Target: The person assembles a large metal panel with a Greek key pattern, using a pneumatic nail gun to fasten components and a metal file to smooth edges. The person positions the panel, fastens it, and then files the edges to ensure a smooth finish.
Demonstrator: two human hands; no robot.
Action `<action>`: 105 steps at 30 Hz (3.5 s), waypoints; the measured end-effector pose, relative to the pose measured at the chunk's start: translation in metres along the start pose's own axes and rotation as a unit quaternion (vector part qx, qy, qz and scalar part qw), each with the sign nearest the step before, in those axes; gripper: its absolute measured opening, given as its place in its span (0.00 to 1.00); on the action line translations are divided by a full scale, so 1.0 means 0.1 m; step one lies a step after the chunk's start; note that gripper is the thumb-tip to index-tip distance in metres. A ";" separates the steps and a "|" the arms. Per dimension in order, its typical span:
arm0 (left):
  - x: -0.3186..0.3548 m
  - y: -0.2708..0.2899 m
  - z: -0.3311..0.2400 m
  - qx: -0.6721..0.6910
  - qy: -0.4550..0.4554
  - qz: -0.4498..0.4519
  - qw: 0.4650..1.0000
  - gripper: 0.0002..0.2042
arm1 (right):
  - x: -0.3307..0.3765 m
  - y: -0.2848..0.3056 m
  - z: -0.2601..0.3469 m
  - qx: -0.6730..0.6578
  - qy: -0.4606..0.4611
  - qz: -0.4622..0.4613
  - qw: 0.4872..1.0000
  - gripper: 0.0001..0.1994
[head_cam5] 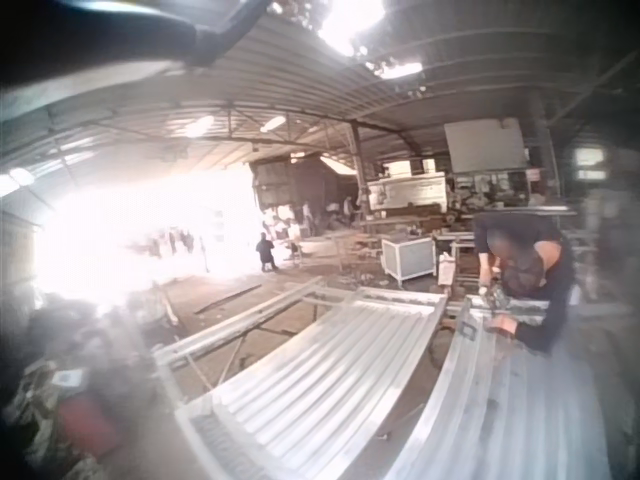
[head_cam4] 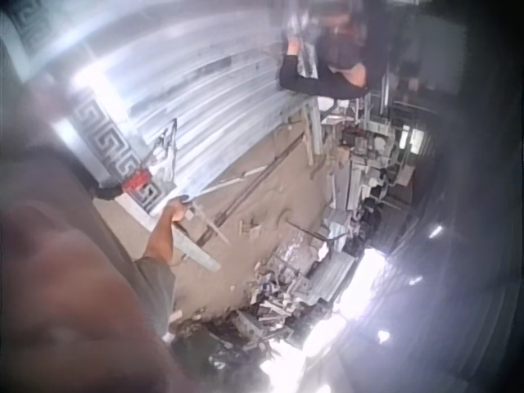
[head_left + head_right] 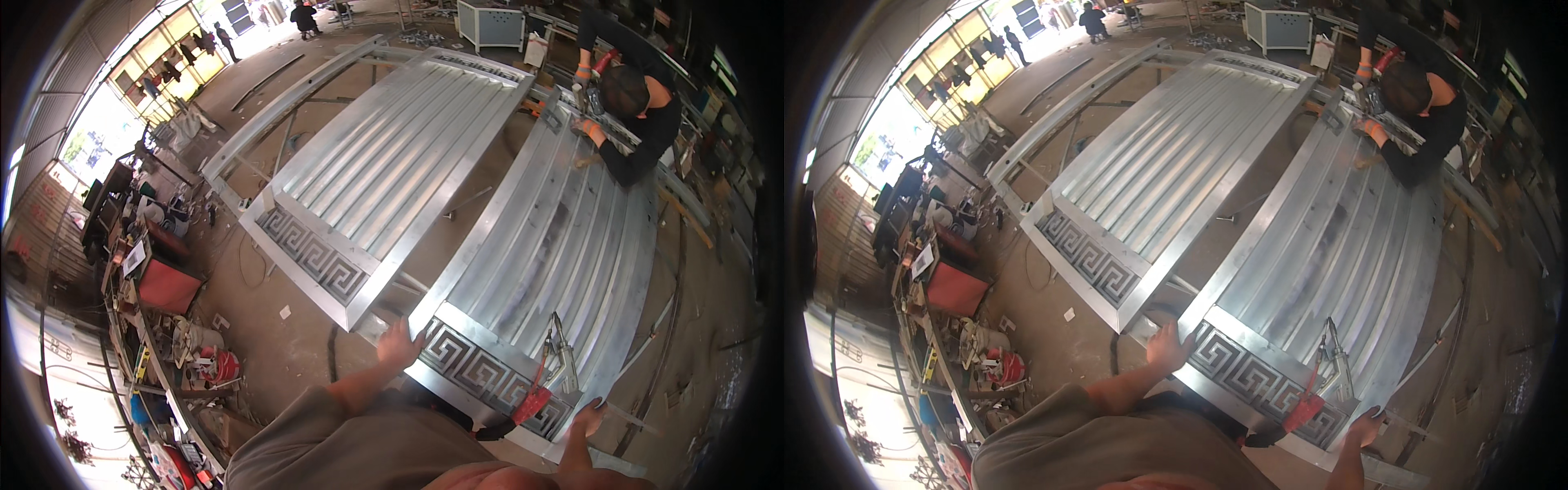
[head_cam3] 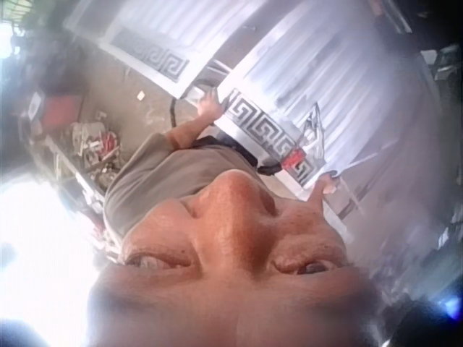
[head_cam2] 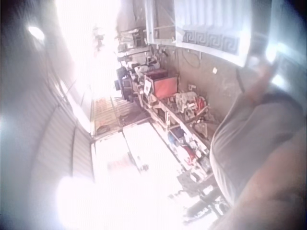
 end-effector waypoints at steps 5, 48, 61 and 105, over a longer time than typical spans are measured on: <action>0.02 0.07 0.00 0.005 0.006 -0.008 1.000 0.34 | -0.08 -0.08 -0.14 0.014 -0.038 0.020 0.999 0.31; 0.01 0.09 -0.03 -0.001 -0.006 -0.031 1.000 0.33 | -0.10 -0.07 -0.16 0.018 -0.021 0.001 1.000 0.29; -0.04 -0.13 -0.03 -0.025 0.006 0.012 1.000 0.37 | -0.16 -0.15 -0.30 0.021 -0.005 0.013 1.000 0.31; -0.07 -0.18 -0.06 -0.073 -0.010 -0.052 0.996 0.40 | -0.01 0.00 -0.04 0.009 -0.092 0.023 0.995 0.30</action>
Point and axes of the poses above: each hand's wrist, its own x-axis away from the middle knuckle, its own y-axis out of the back of the hand, z = x × y, the point moved 10 cm from there along -x, towards the middle knuckle, and after that the axes turned 13 degrees about -x, right-handed, at the moved point
